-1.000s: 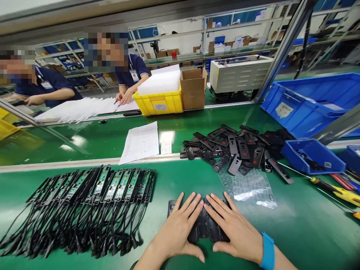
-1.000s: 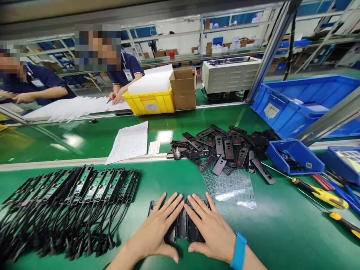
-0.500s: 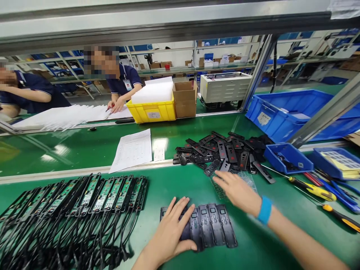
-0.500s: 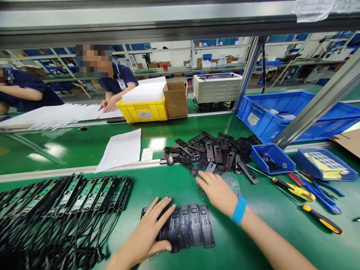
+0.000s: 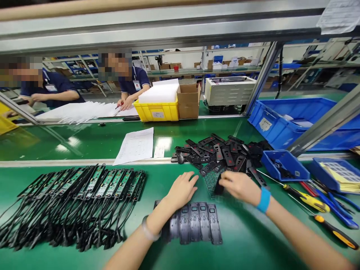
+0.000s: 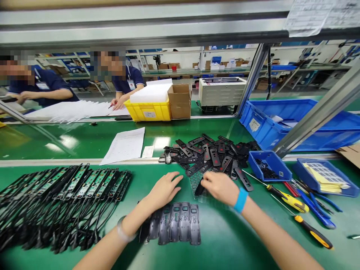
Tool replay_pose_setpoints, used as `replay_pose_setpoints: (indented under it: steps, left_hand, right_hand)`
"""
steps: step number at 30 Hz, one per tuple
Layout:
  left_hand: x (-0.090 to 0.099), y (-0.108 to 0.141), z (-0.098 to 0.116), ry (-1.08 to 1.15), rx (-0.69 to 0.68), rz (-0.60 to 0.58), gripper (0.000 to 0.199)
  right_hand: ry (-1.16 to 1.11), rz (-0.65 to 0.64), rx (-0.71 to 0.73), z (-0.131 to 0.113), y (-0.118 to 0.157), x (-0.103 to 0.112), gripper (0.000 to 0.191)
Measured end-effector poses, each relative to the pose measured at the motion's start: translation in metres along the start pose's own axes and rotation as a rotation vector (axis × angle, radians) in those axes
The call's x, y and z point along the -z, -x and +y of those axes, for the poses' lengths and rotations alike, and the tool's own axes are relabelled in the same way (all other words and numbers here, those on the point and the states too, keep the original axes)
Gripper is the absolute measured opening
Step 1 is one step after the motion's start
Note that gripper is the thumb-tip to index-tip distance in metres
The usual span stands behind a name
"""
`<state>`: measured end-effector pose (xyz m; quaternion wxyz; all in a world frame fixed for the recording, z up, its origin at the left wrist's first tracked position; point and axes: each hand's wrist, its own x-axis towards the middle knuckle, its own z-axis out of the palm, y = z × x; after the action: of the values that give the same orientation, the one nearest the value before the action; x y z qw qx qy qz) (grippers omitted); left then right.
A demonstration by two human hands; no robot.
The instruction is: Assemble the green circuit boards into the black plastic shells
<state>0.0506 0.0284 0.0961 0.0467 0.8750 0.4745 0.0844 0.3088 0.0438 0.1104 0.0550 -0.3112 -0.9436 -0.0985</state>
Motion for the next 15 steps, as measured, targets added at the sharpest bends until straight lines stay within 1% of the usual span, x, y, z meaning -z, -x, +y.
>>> replay_pose_setpoints:
  steps: [1,3,4,6,7,8,10,12,14,15]
  left_hand:
    - [-0.004,-0.015,0.003,0.003,0.02,0.002,0.039]
    - [-0.014,-0.041,0.008,0.014,0.058,0.017,0.039]
    - [-0.019,-0.05,0.01,0.02,0.078,0.026,0.038]
    - [-0.025,-0.062,0.013,0.036,0.112,0.045,0.034]
    - [-0.028,-0.066,0.014,0.047,0.127,0.053,0.031]
    - [-0.029,-0.068,0.014,0.061,0.14,0.062,0.028]
    - [-0.029,-0.069,0.014,0.094,0.171,0.082,0.027]
    - [-0.028,-0.067,0.011,0.135,0.213,0.112,0.028]
    - [-0.026,-0.063,0.007,0.186,0.271,0.149,0.029]
    - [-0.024,-0.06,0.005,0.218,0.302,0.167,0.029]
  right_hand:
    - [-0.025,0.027,0.04,-0.013,0.013,0.001,0.031]
    - [-0.114,0.127,0.159,-0.04,0.04,-0.002,0.03]
    - [-0.125,0.141,0.181,-0.052,0.052,-0.005,0.03]
    - [-0.146,0.138,0.166,-0.068,0.071,-0.011,0.031]
    - [-0.152,0.115,0.141,-0.071,0.076,-0.013,0.031]
    - [-0.157,0.073,0.091,-0.071,0.078,-0.014,0.031]
    - [-0.134,-0.042,-0.097,-0.057,0.078,-0.011,0.031]
    - [-0.059,-0.132,-0.382,-0.031,0.073,-0.005,0.031]
    - [0.035,-0.141,-0.644,0.001,0.071,-0.002,0.028]
    - [0.07,-0.146,-0.749,0.016,0.071,-0.002,0.027]
